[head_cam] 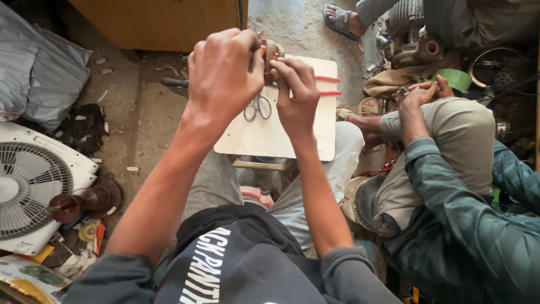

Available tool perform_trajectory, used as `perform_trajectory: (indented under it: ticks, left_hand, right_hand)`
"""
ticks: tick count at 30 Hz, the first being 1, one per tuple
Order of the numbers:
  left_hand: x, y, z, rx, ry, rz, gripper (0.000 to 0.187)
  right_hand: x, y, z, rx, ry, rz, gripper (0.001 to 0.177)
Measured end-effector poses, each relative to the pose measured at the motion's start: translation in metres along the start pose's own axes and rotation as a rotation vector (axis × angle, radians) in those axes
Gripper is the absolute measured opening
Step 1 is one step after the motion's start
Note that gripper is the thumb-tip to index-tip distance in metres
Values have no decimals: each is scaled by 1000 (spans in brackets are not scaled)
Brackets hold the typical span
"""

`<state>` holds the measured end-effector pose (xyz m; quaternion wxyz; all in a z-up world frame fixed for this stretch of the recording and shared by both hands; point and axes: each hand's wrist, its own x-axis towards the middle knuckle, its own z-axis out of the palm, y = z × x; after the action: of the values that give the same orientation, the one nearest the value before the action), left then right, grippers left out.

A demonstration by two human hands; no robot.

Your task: The person uses a hand-cranked winding machine to wrap copper wire onto a cylindrical core. They rotate the crank with one hand while guiding the wire with the other, then cut the wire and coil it by hand.

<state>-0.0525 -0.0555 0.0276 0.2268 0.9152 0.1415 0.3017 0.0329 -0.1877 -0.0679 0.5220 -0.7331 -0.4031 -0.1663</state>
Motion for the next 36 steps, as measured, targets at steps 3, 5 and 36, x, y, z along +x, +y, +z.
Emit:
perform_trajectory:
  ticks: [3, 5, 36]
  left_hand:
    - [-9, -6, 0, -7, 41, -50, 12]
    - [-15, -12, 1, -46, 27, -107, 11]
    - [-79, 7, 14, -449, 84, -150, 6]
  right_hand:
    - [-12, -1, 6, -16, 85, 58, 24]
    - [-19, -2, 12, -41, 119, 53, 18]
    - [-21, 2, -2, 52, 125, 248, 27]
